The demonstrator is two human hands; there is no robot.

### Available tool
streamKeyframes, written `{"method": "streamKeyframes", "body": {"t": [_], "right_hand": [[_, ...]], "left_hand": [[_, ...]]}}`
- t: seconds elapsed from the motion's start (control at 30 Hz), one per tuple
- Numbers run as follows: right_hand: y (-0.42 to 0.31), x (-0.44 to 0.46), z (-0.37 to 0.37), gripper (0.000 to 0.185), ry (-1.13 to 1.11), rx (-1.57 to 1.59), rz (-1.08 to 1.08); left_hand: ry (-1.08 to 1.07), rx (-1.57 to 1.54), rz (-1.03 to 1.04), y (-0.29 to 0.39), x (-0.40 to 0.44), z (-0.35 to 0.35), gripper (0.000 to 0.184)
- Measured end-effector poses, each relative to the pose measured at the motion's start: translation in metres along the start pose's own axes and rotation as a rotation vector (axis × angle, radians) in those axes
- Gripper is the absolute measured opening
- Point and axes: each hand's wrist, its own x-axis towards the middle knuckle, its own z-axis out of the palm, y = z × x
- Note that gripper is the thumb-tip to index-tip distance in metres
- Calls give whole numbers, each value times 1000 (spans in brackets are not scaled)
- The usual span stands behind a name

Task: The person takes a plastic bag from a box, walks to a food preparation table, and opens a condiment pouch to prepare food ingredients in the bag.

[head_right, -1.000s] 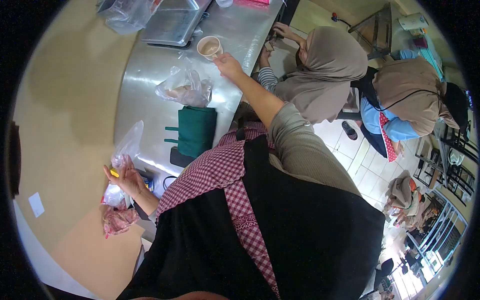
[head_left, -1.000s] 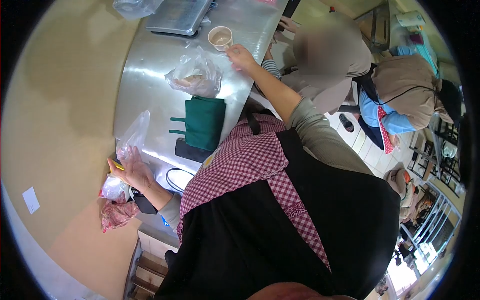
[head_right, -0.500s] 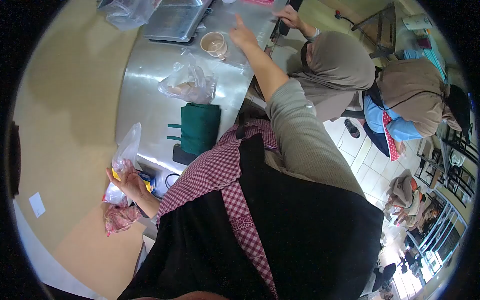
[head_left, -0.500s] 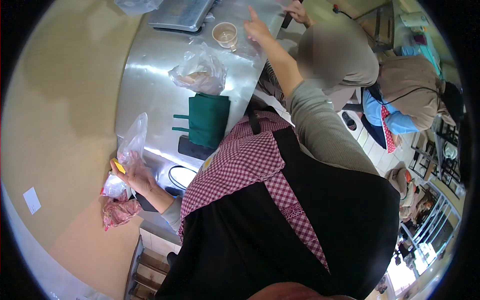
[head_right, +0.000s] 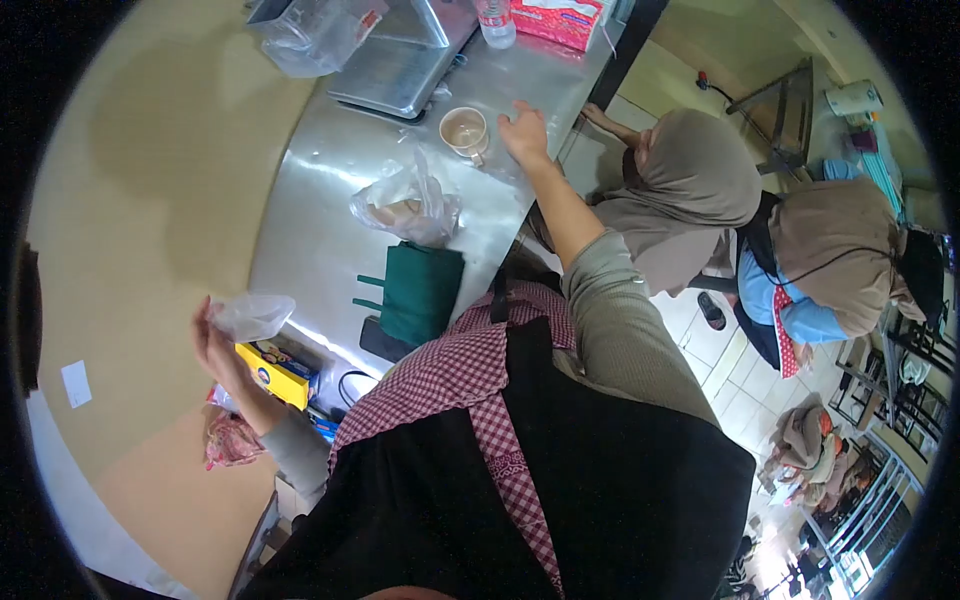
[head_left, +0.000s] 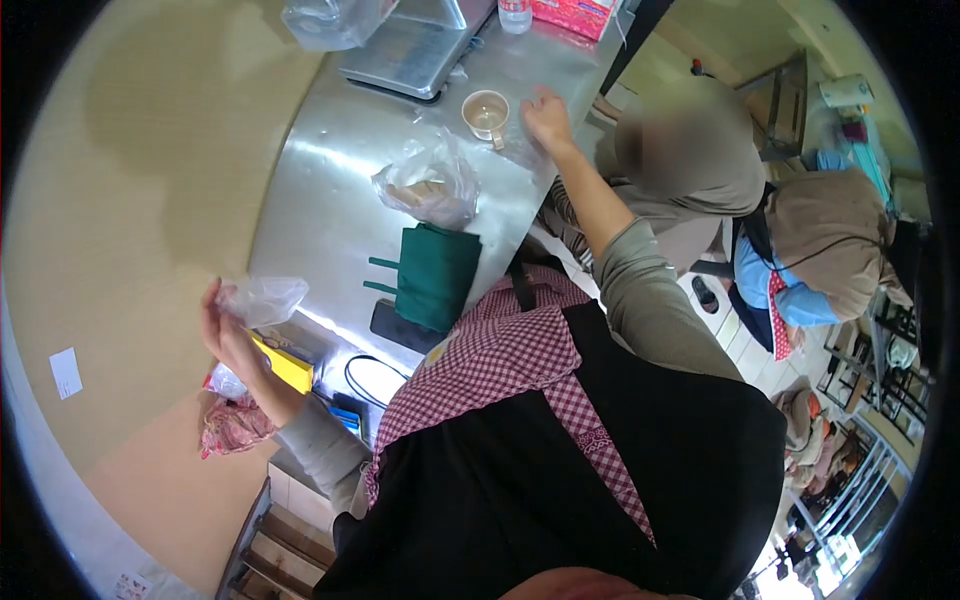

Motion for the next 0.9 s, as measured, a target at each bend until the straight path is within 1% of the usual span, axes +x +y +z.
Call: {"method": "streamKeyframes", "body": {"t": [0.03, 0.07, 0.1, 0.13, 0.17, 0.2, 0.23, 0.27, 0.3, 0.33, 0.4, 0.43, 0.47, 0.53, 0.57, 0.6, 0.63, 0.67, 0.7, 0.73, 0.8, 0.83, 0.87, 0.9], "right_hand": [[-3, 8, 0, 57, -5, 4, -6], [-6, 23, 1, 63, 58, 0, -43], [-12, 37, 2, 70, 120, -3, -81], [-16, 49, 3, 70, 113, 7, -85], [-21, 60, 2, 78, 156, 24, -129], [-25, 69, -1, 86, 204, 42, -175], [-27, 83, 2, 86, 199, 54, -175], [-30, 96, 5, 91, 275, 57, -245], [-30, 105, 10, 95, 350, 61, -310], [-30, 114, 14, 95, 346, 76, -300], [-38, 130, 17, 98, 401, 44, -307], [-46, 130, 12, 98, 404, 61, -303], [-49, 137, 17, 98, 439, 60, -275], [-53, 151, 27, 98, 465, 65, -245], [-54, 159, 31, 98, 498, 85, -276], [-54, 165, 35, 98, 528, 104, -306], [-55, 171, 39, 98, 513, 109, -302], [-61, 175, 38, 94, 506, 93, -301], [-64, 178, 39, 90, 519, 66, -306], [-67, 181, 38, 90, 505, 69, -309], [-71, 187, 38, 67, 428, 231, -367], [-71, 196, 45, 50, 580, 175, -350], [-65, 198, 46, 50, 572, 179, -358], [-59, 199, 47, 64, 441, 205, -334]], "left_hand": [[-89, 177, 74, 11, 13, 0, 42], [-176, 355, 151, 25, 25, 5, 40], [-164, 359, 158, 39, 34, 14, 40], [-128, 529, 299, 54, 42, 23, 39], [-93, 702, 439, 70, 46, 29, 37], [-86, 709, 446, 91, 44, 33, 37], [-23, 778, 375, 109, 45, 43, 37], [39, 846, 304, 123, 47, 52, 36], [13, 904, 348, 133, 49, 57, 37], [13, 920, 357, 139, 50, 59, 37], [-404, 1102, 305, 149, 51, 64, 41], [-530, 1246, 318, 159, 40, 63, 45], [-531, 1258, 320, 163, 36, 69, 45], [-723, 1438, 334, 173, 26, 80, 51], [-758, 1381, 408, 180, 20, 83, 59], [-754, 1393, 399, 185, 18, 90, 59], [-826, 1381, 501, 188, 16, 94, 62], [-895, 1375, 587, 201, 9, 100, 65], [-976, 1380, 621, 196, 11, 101, 66], [-973, 1387, 606, 195, 11, 106, 66], [-1269, 1358, 580, 198, 11, 120, 62], [-1251, 1314, 615, 196, 10, 129, 49], [-1242, 1315, 607, 193, 11, 135, 49], [-1253, 1279, 667, 190, 13, 143, 41]]}}
